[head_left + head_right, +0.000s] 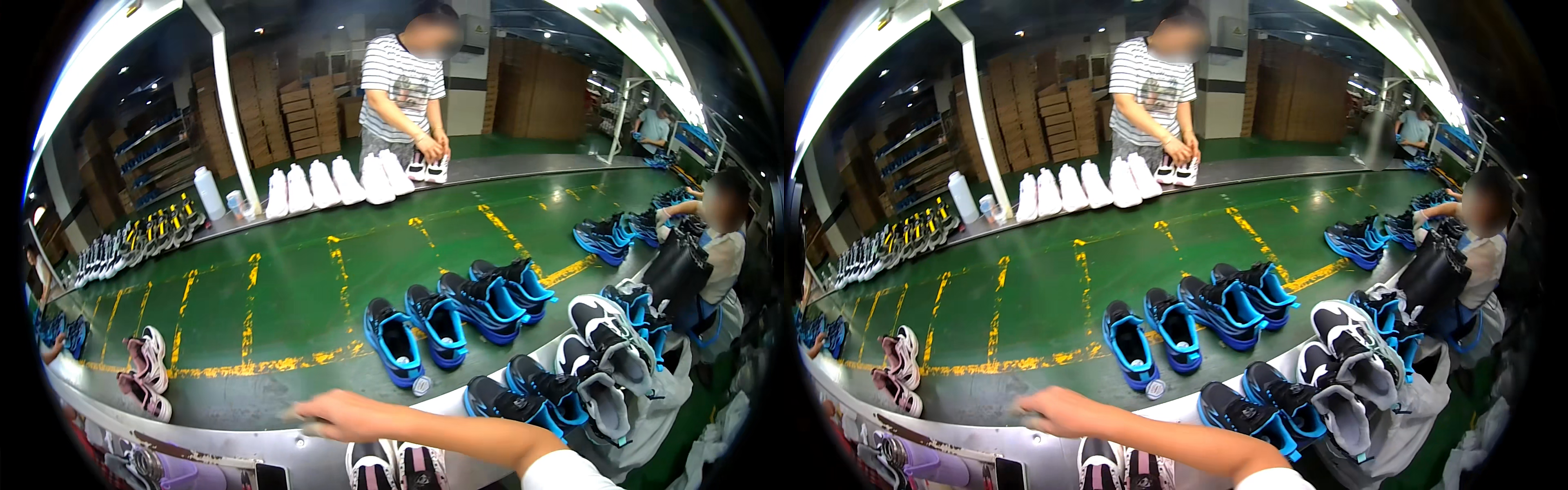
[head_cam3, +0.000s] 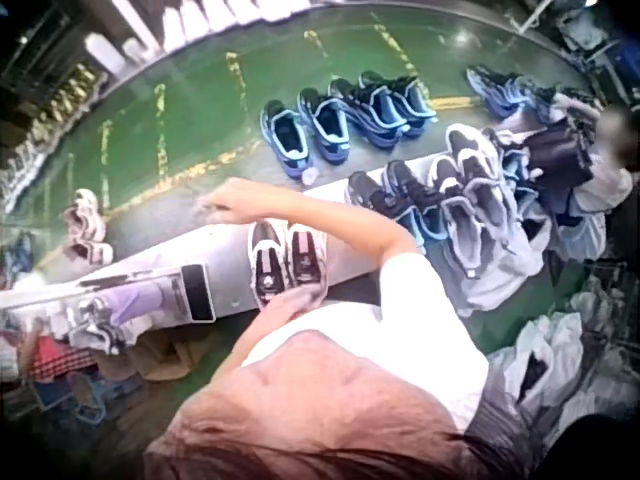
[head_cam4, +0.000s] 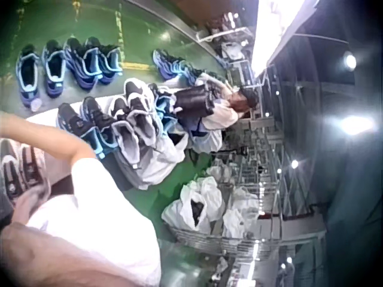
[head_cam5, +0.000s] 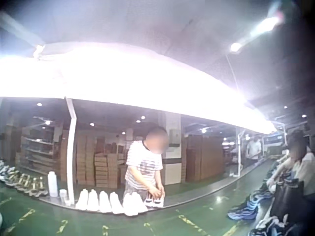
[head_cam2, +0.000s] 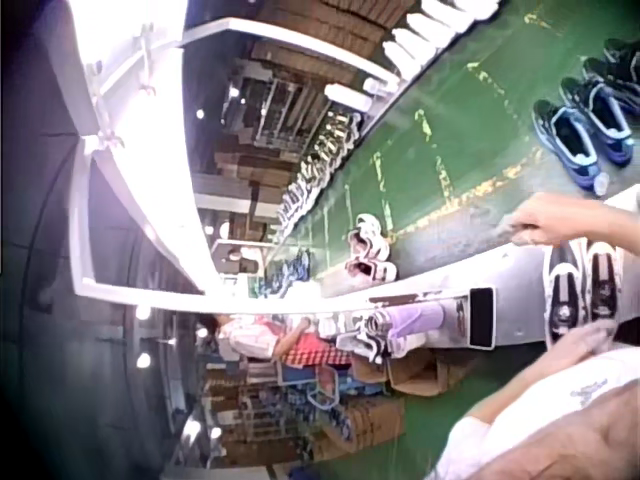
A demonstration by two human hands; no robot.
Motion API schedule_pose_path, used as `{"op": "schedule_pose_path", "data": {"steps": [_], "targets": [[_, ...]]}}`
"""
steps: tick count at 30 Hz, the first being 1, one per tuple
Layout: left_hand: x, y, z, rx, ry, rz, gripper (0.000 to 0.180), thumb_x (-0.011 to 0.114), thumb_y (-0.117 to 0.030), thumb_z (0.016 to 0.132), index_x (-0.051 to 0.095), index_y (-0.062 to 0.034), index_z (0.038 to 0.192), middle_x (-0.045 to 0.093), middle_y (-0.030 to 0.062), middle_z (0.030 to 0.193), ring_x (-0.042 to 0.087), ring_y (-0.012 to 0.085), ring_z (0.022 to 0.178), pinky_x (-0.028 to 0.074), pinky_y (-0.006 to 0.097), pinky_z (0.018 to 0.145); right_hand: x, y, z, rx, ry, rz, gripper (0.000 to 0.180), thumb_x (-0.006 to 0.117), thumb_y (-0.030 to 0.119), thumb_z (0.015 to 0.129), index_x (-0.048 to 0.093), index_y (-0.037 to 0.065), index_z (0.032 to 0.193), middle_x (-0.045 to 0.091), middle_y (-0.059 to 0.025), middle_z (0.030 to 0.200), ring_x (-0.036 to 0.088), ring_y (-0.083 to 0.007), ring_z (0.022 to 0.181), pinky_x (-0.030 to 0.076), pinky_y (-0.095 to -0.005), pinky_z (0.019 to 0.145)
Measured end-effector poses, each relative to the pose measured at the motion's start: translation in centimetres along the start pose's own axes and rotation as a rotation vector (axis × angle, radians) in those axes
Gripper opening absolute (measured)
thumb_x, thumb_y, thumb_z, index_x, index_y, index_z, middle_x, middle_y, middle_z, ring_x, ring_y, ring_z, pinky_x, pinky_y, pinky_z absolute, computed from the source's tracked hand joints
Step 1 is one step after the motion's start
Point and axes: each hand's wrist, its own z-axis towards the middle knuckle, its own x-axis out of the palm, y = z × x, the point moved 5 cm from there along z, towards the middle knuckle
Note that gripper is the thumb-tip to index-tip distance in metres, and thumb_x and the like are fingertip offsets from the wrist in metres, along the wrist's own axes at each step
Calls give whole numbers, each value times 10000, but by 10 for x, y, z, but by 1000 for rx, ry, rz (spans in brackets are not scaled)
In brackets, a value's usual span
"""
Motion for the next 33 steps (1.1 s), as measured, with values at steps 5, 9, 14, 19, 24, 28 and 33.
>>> {"op": "schedule_pose_path", "data": {"steps": [5, 9, 14, 19, 24, 28, 33], "targets": [[-34, -74, -33, 229, -358, 442, 353, 614, -143, 873, 549, -12, 1194, 627, 79, 904, 591, 181, 756, 473, 286, 652, -11, -7, -108, 188, 114, 166, 392, 443, 43, 826, 590, 95, 1186, 645, -176, 1010, 616, -324, 925, 476, -377, 818], [13, -115, -17, 544, -247, 1173, 619, 693, -172, 778, 422, -12, 1311, 530, 218, 1070, 539, 363, 940, 449, 409, 769, -4, 30, -149, 65, 160, 264, 358, 507, 85, 859, 570, 92, 1211, 627, -148, 992, 605, -258, 844, 483, -337, 765], [20, -91, 7, 608, -295, 1421, 327, 617, -178, 778, 558, -75, 1082, 593, 171, 838, 574, 385, 777, 466, 448, 668, 15, 57, -171, 195, 238, 126, 347, 539, 119, 797, 552, 35, 1134, 632, -180, 893, 619, -321, 778, 501, -386, 655], [30, -74, -6, 816, -518, 1514, 184, 622, -217, 754, 573, -106, 892, 536, 109, 660, 550, 332, 623, 430, 447, 540, 37, 65, -184, 459, 369, 717, 347, 555, 199, 866, 525, 20, 1162, 612, -74, 872, 583, -153, 699, 491, -285, 582], [-3, -93, -23, 980, -353, 1281, 229, 629, -111, 744, 607, -56, 965, 613, 129, 875, 622, 320, 810, 487, 415, 713, 22, 62, -188, 168, -90, -146, 326, 579, 143, 873, 599, 105, 1196, 653, -138, 935, 627, -237, 757, 493, -307, 672], [-65, -189, -126, 1139, -1239, 785, 330, 491, 16, 854, 463, 15, 1183, 549, 74, 741, 521, 141, 642, 416, 264, 555, 7, 42, -179, 432, -232, -138, 388, 650, 165, 852, 588, 103, 1231, 588, -120, 698, 551, -201, 577, 463, -304, 576], [-145, -259, -139, 1016, -1440, 573, 389, 446, -2, 892, 319, 26, 1259, 643, 92, 851, 465, 75, 541, 387, 228, 506, 20, 44, -163, 338, -190, -157, 367, 663, 130, 832, 617, 118, 1197, 551, -105, 677, 536, -217, 576, 456, -308, 567]]}}
